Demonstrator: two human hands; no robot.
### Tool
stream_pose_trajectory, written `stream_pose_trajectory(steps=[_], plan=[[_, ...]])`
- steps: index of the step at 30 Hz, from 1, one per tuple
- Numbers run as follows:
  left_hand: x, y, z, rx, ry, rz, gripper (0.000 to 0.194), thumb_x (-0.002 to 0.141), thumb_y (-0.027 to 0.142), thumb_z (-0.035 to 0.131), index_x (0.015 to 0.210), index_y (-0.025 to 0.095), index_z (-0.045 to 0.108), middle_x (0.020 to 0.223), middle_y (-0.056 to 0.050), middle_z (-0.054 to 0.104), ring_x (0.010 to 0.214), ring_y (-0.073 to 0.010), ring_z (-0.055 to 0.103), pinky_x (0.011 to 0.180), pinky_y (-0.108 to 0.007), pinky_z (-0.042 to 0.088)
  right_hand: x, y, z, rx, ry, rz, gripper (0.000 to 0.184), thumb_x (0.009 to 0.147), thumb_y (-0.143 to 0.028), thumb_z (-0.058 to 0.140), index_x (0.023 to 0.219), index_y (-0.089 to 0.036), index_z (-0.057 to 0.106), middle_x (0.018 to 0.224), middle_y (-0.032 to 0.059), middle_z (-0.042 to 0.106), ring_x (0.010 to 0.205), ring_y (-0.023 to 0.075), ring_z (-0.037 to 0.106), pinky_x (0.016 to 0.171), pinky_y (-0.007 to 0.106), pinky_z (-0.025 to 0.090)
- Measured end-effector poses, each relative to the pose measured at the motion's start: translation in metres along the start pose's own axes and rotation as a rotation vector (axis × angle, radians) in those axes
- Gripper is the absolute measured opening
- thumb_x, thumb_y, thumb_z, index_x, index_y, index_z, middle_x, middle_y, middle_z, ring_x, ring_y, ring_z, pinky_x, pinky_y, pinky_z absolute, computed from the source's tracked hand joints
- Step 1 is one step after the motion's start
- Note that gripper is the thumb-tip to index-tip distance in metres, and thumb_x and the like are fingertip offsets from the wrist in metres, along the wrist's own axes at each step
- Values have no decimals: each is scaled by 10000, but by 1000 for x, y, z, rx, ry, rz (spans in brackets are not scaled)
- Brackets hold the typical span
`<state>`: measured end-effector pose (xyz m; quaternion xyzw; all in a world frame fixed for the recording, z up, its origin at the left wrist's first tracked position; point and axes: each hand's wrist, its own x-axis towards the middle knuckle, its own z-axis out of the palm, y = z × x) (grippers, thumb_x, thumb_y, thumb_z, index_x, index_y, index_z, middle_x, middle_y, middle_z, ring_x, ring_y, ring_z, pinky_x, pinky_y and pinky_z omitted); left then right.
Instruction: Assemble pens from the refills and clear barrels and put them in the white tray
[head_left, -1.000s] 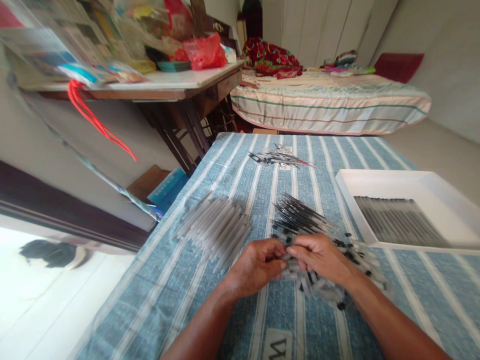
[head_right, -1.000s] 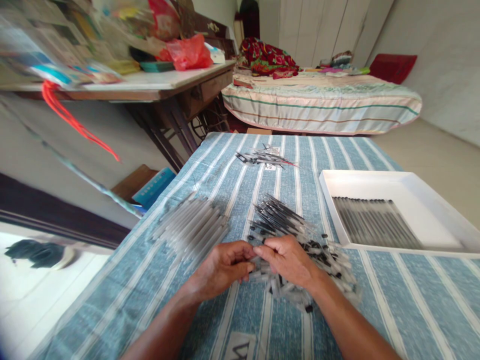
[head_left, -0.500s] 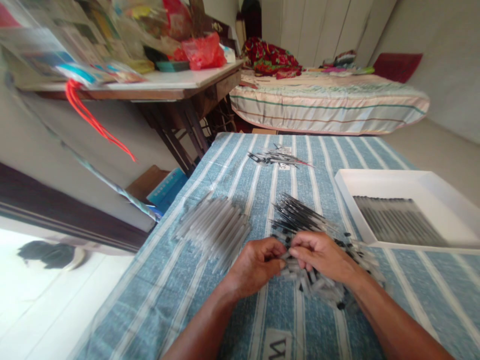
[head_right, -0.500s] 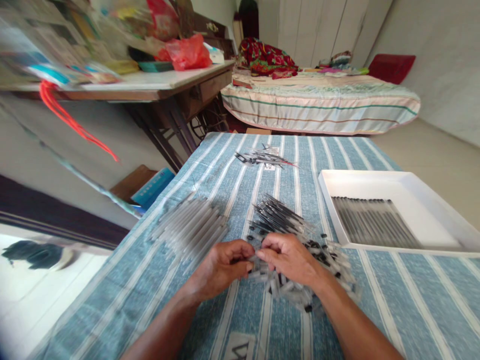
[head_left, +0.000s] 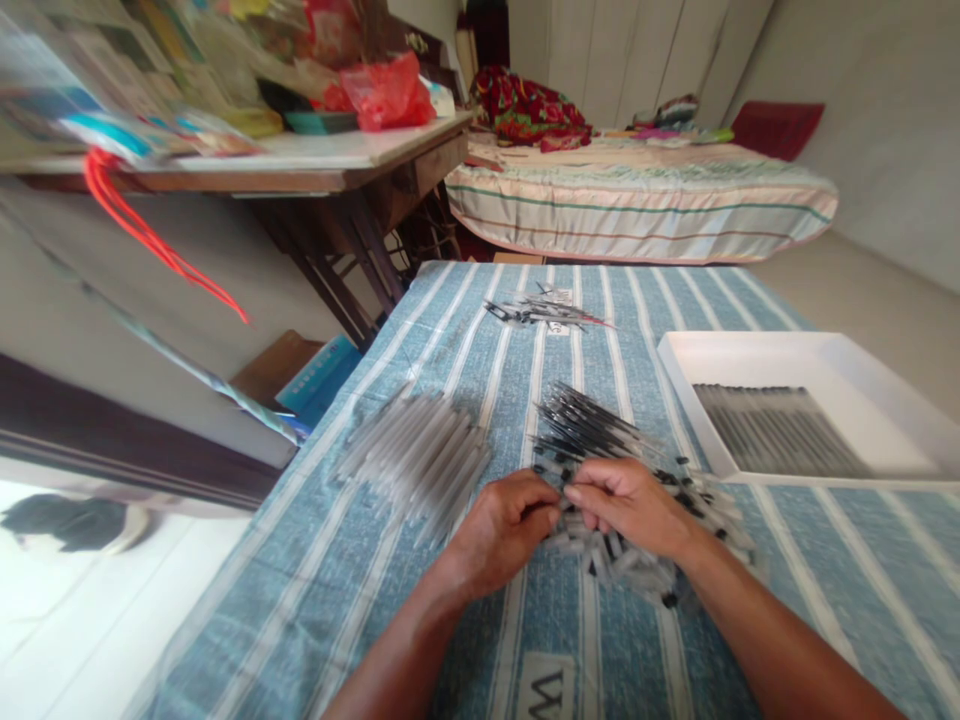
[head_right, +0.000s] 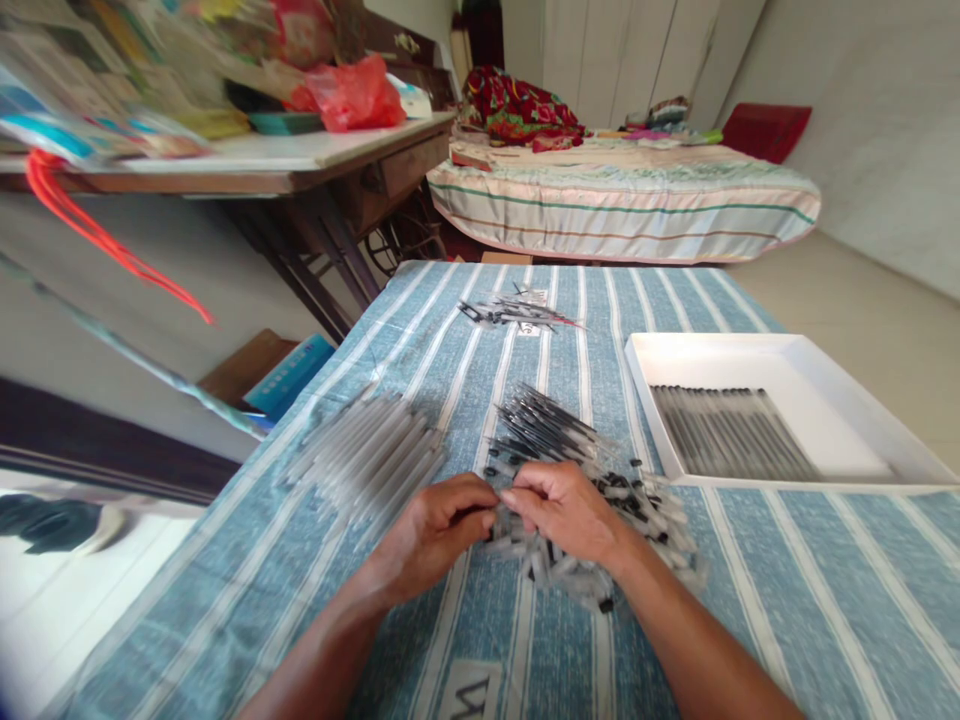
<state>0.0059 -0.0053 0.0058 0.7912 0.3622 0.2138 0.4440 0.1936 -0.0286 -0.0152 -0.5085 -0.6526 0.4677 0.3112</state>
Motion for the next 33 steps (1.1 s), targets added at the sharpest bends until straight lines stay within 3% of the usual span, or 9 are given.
stream_pose_trajectory(steps=[12, 24, 33], plan=[[-1, -8, 9, 157, 132, 106, 124, 773, 67, 537, 702, 142, 605, 729, -41, 576, 716, -142, 534, 655, -247, 413, 3, 1, 5, 79, -16, 140, 291, 846, -351, 485, 610, -180, 480, 454, -50, 535, 380, 66, 447, 406, 165, 330], [-1, -12, 11, 233, 114, 137, 148, 820, 110, 514, 711, 148, 608, 795, -57, 586, 798, -153, 568, 726, -257, 454, 3, -2, 5, 16, 21, 125, 299, 848, -341, 473, 596, -178, 484, 460, -37, 537, 396, 74, 446, 422, 178, 336], [-2, -10, 14, 231, 166, 80, 104, 779, 115, 543, 684, 157, 538, 756, -34, 555, 702, -133, 542, 656, -246, 435, 3, -5, 4, 52, 29, 120, 318, 853, -348, 476, 585, -176, 478, 457, -44, 538, 386, 67, 449, 412, 168, 342]])
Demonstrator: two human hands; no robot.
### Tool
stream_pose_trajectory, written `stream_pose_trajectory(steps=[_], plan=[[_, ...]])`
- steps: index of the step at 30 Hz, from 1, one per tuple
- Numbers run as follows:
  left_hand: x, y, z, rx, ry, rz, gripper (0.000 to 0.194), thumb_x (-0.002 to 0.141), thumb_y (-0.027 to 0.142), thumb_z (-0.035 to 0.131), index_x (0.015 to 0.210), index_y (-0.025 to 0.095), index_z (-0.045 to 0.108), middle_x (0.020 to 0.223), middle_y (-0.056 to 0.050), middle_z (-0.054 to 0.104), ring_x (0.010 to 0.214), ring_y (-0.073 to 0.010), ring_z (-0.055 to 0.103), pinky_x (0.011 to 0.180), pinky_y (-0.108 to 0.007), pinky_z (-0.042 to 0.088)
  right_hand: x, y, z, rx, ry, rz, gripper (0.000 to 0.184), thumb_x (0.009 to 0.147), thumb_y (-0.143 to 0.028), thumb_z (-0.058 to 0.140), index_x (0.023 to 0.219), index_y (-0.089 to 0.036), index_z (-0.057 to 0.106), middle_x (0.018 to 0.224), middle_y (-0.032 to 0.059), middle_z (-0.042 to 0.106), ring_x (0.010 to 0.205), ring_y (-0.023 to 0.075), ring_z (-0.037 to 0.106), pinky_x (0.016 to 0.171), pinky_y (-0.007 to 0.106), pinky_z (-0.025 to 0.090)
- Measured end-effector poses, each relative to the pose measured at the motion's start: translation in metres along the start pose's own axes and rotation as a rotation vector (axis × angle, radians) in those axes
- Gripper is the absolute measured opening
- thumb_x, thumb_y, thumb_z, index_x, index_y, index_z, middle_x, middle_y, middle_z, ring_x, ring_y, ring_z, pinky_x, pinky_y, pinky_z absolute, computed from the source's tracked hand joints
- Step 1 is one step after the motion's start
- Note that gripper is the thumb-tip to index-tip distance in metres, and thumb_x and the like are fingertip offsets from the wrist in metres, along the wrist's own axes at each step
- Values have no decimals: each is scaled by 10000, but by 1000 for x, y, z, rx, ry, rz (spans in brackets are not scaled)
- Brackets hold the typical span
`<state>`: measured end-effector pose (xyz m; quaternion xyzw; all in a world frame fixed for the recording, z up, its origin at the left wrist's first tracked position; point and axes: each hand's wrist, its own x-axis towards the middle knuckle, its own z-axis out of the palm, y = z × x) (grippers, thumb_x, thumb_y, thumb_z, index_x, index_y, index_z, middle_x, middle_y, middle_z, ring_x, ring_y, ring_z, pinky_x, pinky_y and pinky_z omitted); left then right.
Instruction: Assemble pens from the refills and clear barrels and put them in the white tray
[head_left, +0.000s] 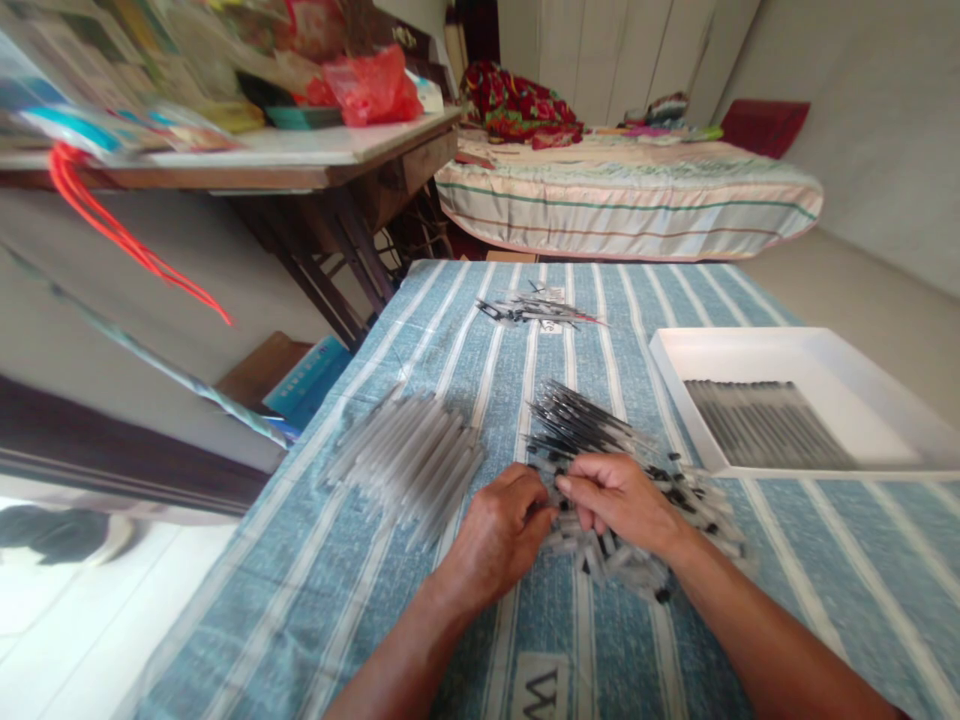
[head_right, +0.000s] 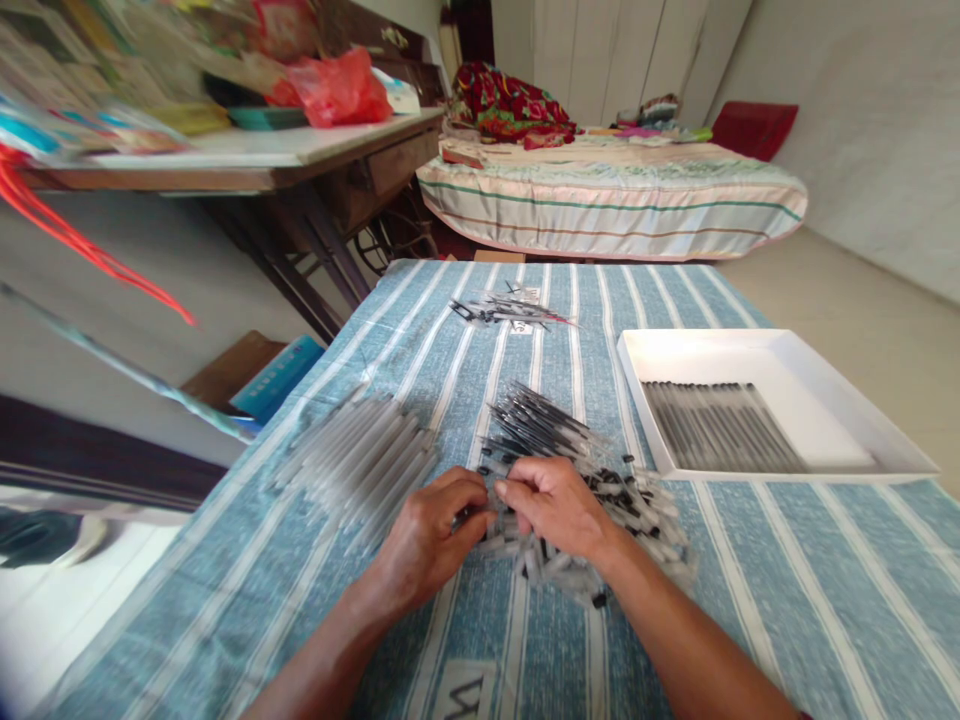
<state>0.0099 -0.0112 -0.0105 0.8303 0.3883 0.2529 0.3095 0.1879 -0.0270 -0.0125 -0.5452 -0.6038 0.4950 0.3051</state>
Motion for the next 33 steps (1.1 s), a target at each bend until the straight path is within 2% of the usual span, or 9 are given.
stream_pose_trajectory(steps=[3, 6, 9, 13, 17, 22, 26, 29, 33], plan=[[1, 1, -4, 7, 21, -35, 113, 777, 162, 561, 672, 165, 517, 715, -14, 543, 637, -119, 519, 605, -237, 413, 1, 3, -7, 61, 58, -23, 358, 868, -423, 444, 615, -176, 499, 467, -35, 557, 383, 77, 466, 408, 175, 360], [2, 1, -9, 37, 99, -80, 128, 790, 224, 562, 681, 168, 527, 678, 2, 539, 600, -111, 510, 591, -235, 400, 1, 7, -21, 84, 204, -26, 371, 848, -467, 472, 623, -175, 514, 475, -31, 568, 384, 79, 470, 411, 177, 367], [4, 2, -13, 74, 187, -126, 145, 787, 261, 567, 679, 169, 538, 637, 16, 533, 572, -107, 505, 578, -233, 388, 2, 13, -33, 22, 317, -5, 342, 819, -451, 520, 622, -171, 529, 472, -34, 557, 385, 75, 450, 418, 180, 359], [4, 4, -14, 59, 236, -212, 185, 785, 299, 567, 653, 172, 538, 568, 39, 495, 503, -89, 462, 514, -215, 357, 6, 24, -38, -137, 369, -33, 257, 803, -401, 536, 703, -170, 589, 465, -47, 510, 438, 91, 449, 469, 193, 363], [4, 3, -14, -54, 271, -310, 227, 783, 347, 566, 638, 179, 517, 491, 62, 453, 422, -70, 399, 437, -196, 315, 8, 31, -36, -412, 344, -66, 200, 805, -341, 520, 722, -184, 611, 548, -30, 554, 521, 112, 497, 522, 207, 360], [6, 3, -14, -350, 279, -440, 222, 789, 372, 552, 704, 177, 486, 568, 28, 624, 314, -47, 395, 343, -178, 299, 9, 29, -34, -727, 255, -13, 175, 815, -298, 503, 773, -209, 647, 594, -12, 627, 568, 145, 572, 550, 232, 342], [8, 7, -16, -482, 350, -480, 211, 766, 352, 583, 742, 166, 486, 583, 18, 644, 291, -38, 411, 324, -161, 292, 8, 22, -27, -994, 218, 38, 207, 842, -295, 470, 819, -235, 667, 692, 30, 688, 670, 197, 635, 550, 255, 330], [8, 6, -16, -533, 358, -481, 225, 752, 353, 604, 741, 160, 488, 575, 19, 637, 289, -43, 431, 325, -161, 302, 7, 17, -22, -1095, 170, 41, 241, 865, -294, 436, 833, -242, 669, 710, 49, 698, 690, 214, 647, 550, 265, 336], [8, 1, -15, -578, 361, -463, 244, 751, 371, 612, 756, 154, 503, 583, 13, 637, 292, -49, 444, 323, -166, 305, 7, 15, -21, -1124, 126, 20, 265, 879, -266, 406, 841, -240, 666, 726, 57, 705, 693, 217, 653, 555, 272, 342]])
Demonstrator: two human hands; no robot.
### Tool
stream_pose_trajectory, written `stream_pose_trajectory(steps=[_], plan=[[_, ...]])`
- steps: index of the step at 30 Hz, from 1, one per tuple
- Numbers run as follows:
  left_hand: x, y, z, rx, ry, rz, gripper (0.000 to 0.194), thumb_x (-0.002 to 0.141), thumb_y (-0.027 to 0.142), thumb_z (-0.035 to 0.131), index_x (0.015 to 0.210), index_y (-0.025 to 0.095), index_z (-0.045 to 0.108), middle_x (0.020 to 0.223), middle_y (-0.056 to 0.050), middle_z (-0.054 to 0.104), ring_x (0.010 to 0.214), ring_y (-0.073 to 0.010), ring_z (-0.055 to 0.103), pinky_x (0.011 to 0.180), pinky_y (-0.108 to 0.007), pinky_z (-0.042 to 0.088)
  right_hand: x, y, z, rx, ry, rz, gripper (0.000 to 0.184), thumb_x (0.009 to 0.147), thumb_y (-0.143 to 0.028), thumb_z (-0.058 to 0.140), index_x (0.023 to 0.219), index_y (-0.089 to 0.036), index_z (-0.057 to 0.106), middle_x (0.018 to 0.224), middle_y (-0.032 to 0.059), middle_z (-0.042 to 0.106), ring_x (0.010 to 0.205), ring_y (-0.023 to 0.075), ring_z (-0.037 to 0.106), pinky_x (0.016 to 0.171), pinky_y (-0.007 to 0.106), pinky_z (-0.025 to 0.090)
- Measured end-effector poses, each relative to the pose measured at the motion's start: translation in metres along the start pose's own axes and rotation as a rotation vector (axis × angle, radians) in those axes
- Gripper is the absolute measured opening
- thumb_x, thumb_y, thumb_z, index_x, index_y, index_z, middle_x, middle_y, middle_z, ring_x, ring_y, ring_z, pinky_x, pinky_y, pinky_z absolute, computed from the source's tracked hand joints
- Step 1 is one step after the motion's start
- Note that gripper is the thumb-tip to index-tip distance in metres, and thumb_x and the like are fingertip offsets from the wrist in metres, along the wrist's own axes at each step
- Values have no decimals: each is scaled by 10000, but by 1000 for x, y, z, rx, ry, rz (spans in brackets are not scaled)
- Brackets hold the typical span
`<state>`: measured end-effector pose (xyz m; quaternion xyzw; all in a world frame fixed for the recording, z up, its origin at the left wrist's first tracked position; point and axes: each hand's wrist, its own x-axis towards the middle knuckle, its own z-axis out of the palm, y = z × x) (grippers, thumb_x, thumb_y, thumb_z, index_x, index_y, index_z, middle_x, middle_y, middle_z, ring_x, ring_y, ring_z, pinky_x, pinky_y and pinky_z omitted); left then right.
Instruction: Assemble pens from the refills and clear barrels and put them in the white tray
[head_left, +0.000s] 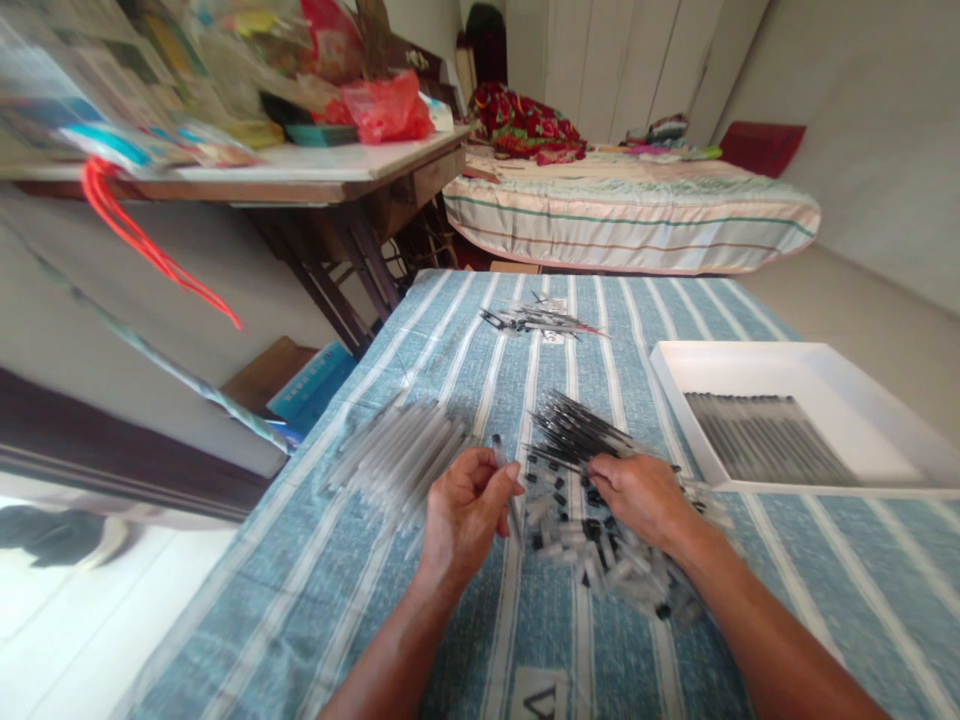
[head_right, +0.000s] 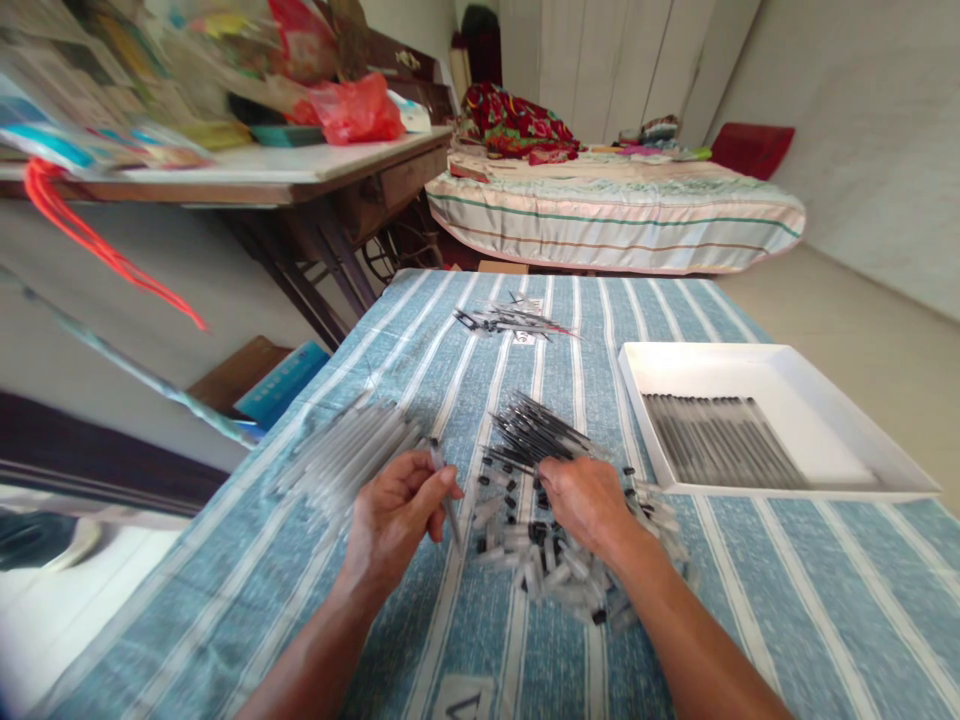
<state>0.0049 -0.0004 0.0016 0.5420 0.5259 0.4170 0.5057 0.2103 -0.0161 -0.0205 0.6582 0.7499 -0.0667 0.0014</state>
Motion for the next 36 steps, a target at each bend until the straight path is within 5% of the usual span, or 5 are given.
stream_pose_trajectory(steps=[14, 27, 36], plan=[[1, 2, -1, -43, 49, 20, 208, 743, 347, 608, 765, 143, 572, 583, 21, 622, 324, -53, 473, 315, -162, 314, -3, -10, -8, 36, -39, 8, 227, 849, -263, 457, 863, -229, 680, 724, 49, 705, 680, 197, 644, 540, 258, 312], [1, 4, -3, -37, 95, 36, 198, 749, 338, 612, 759, 142, 583, 538, 24, 617, 324, -55, 473, 321, -161, 328, -9, -21, 10, 240, 76, -272, 233, 870, -245, 428, 827, -215, 655, 699, 20, 689, 640, 136, 617, 576, 228, 321], [1, 5, -4, -22, 97, 50, 182, 772, 320, 595, 755, 139, 579, 490, 34, 585, 329, -56, 463, 325, -156, 319, -11, -29, 14, 231, 120, -327, 227, 881, -238, 415, 870, -210, 640, 672, 19, 674, 595, 133, 603, 554, 233, 304]])
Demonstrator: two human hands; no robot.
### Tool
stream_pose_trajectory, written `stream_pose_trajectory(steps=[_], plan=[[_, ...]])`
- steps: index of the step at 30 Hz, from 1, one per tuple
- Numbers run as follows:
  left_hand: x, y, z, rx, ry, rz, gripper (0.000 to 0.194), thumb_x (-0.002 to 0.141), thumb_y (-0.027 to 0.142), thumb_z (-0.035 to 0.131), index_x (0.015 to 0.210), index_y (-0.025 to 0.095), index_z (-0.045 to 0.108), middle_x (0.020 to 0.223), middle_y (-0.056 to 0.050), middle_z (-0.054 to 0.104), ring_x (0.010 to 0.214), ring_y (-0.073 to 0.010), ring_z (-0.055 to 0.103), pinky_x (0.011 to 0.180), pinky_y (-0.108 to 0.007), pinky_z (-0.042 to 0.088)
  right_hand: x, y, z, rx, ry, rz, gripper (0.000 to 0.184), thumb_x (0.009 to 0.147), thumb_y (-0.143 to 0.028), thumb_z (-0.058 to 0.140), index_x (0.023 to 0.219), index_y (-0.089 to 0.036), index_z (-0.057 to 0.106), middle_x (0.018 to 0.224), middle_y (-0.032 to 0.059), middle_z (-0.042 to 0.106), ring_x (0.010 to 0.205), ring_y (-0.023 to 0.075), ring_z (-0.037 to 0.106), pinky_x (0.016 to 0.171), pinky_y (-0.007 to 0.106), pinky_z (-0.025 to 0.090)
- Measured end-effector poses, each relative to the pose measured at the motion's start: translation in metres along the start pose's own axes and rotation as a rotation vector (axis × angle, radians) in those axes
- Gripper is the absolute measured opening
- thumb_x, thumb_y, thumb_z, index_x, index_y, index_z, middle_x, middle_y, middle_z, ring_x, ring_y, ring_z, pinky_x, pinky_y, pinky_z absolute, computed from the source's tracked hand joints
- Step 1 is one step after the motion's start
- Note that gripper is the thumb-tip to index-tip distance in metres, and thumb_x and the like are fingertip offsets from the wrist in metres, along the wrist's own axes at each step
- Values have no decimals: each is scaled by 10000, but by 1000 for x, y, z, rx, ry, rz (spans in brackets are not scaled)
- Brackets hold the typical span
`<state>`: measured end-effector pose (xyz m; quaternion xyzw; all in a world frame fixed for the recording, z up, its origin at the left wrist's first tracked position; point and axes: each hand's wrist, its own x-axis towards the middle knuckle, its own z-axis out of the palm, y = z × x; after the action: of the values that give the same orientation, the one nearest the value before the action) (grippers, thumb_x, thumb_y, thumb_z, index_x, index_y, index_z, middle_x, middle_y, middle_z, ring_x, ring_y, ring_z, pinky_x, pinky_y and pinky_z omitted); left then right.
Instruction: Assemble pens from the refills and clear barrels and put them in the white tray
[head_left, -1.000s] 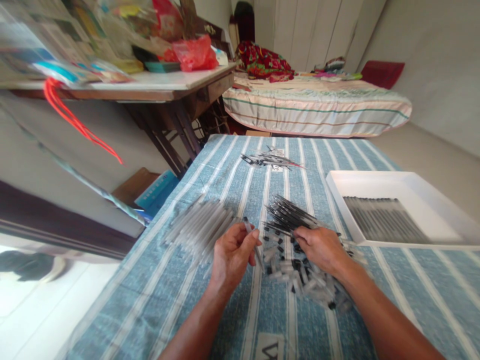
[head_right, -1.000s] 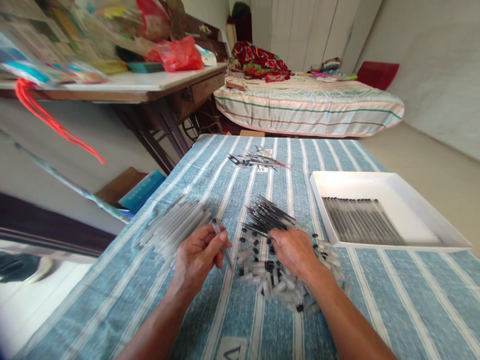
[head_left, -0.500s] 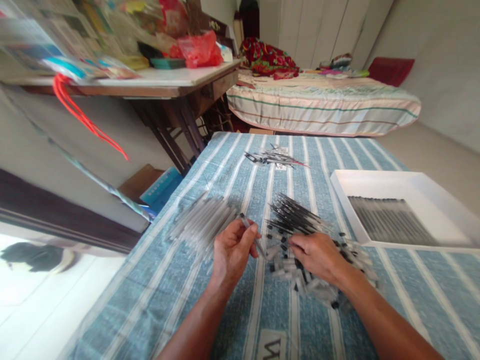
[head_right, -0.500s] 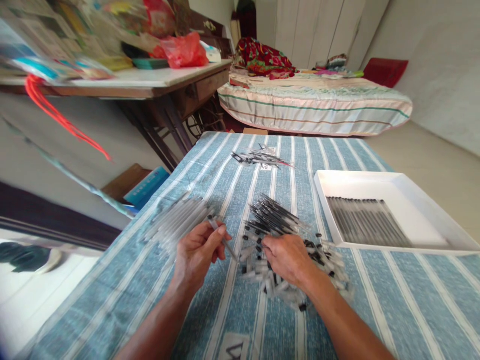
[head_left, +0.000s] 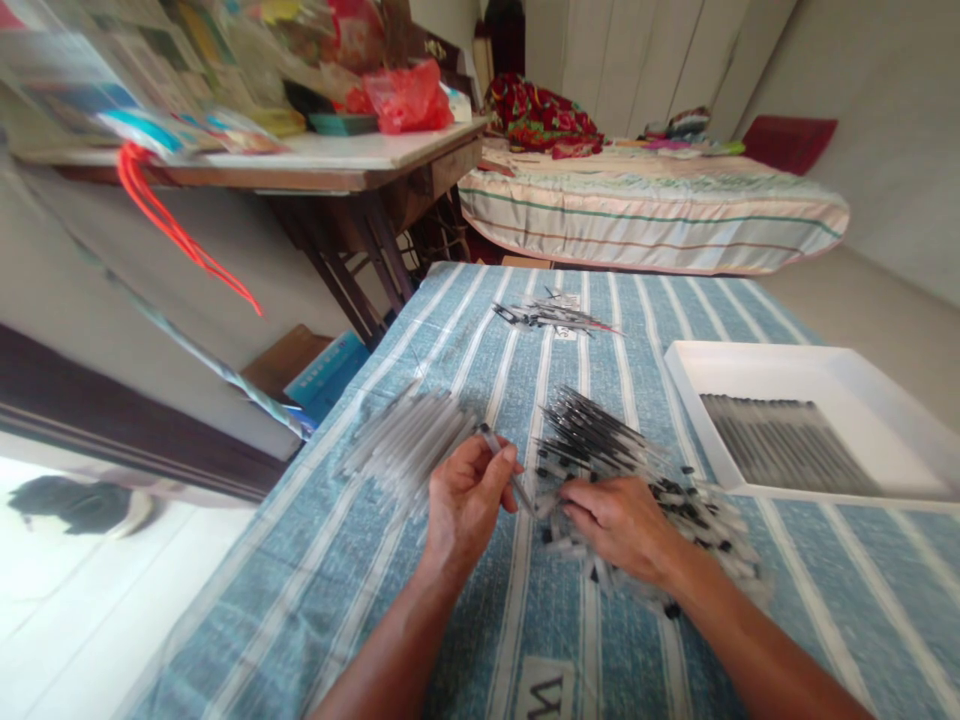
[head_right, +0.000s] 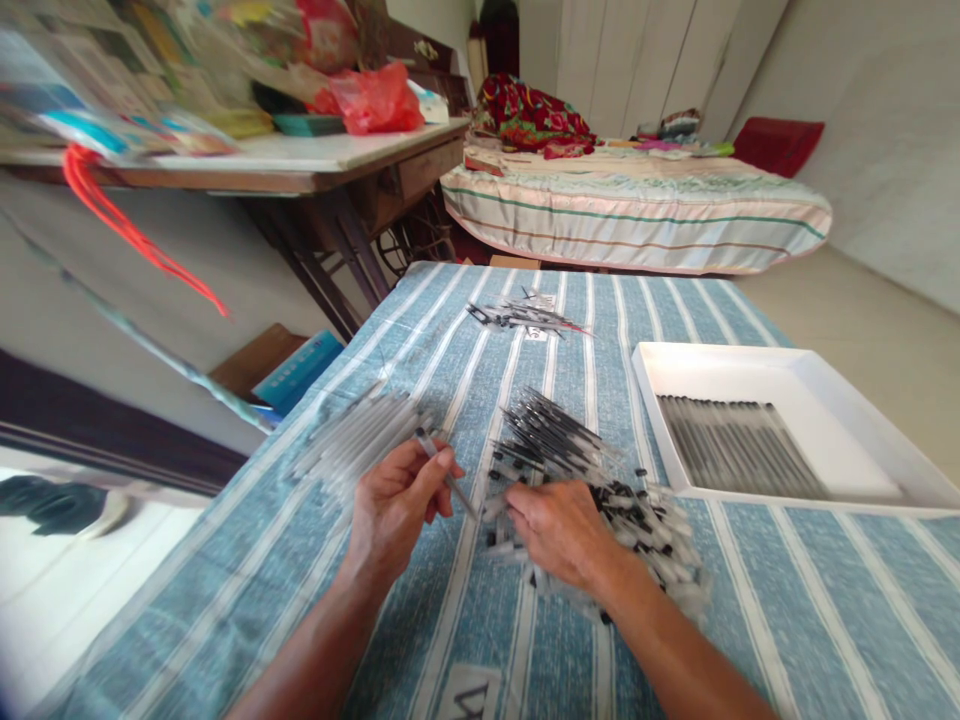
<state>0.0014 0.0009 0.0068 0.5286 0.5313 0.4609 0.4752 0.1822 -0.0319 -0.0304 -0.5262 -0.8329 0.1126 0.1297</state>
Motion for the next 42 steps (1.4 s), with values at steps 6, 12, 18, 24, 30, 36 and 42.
stream_pose_trajectory(steps=[6, 12, 18, 24, 30, 36, 42], plan=[[0, -2, 0, -17, 5, 7, 189, 766, 329, 598, 740, 143, 575, 550, 19, 619, 334, -57, 478, 324, -161, 330, 1, -2, 0, -6, -11, -11, 230, 876, -222, 407, 854, -206, 635, 656, 21, 669, 574, 132, 594, 540, 240, 288], [2, -1, -1, -18, 17, -5, 183, 753, 325, 607, 749, 144, 580, 521, 26, 611, 324, -61, 473, 320, -165, 324, 3, -7, -1, -18, -24, -39, 216, 874, -215, 414, 843, -202, 627, 652, 27, 661, 593, 138, 585, 559, 241, 303], [3, -2, -4, -32, 74, 31, 214, 758, 352, 604, 754, 139, 589, 501, 35, 587, 326, -61, 463, 325, -169, 325, 8, -24, -4, -110, -142, -144, 195, 832, -103, 419, 824, -173, 600, 707, 58, 678, 674, 181, 623, 605, 259, 337], [4, 1, -7, -54, 104, 35, 201, 742, 332, 616, 783, 136, 598, 535, 27, 608, 331, -62, 466, 325, -176, 327, 11, -27, -10, -198, -260, -77, 217, 789, -68, 412, 891, -160, 580, 729, 89, 694, 701, 227, 657, 588, 285, 356], [3, 4, -6, -45, 109, 19, 192, 747, 331, 603, 763, 139, 597, 489, 39, 581, 325, -61, 448, 331, -174, 319, 10, -30, -12, -241, -317, -22, 227, 757, -73, 434, 919, -146, 575, 726, 108, 699, 710, 237, 669, 591, 283, 378], [4, 1, -4, -80, 110, 18, 200, 743, 327, 614, 787, 134, 592, 562, 19, 611, 339, -58, 462, 326, -173, 316, 10, -25, -10, -202, -269, 20, 208, 771, -115, 446, 928, -133, 582, 692, 99, 692, 660, 217, 660, 571, 264, 374], [5, 1, -6, -253, 94, -46, 165, 745, 292, 618, 756, 135, 569, 619, 5, 628, 353, -51, 464, 325, -166, 309, 8, -15, -8, 204, 80, 152, 155, 769, -210, 485, 822, -175, 626, 549, -2, 605, 490, 126, 541, 506, 223, 339]])
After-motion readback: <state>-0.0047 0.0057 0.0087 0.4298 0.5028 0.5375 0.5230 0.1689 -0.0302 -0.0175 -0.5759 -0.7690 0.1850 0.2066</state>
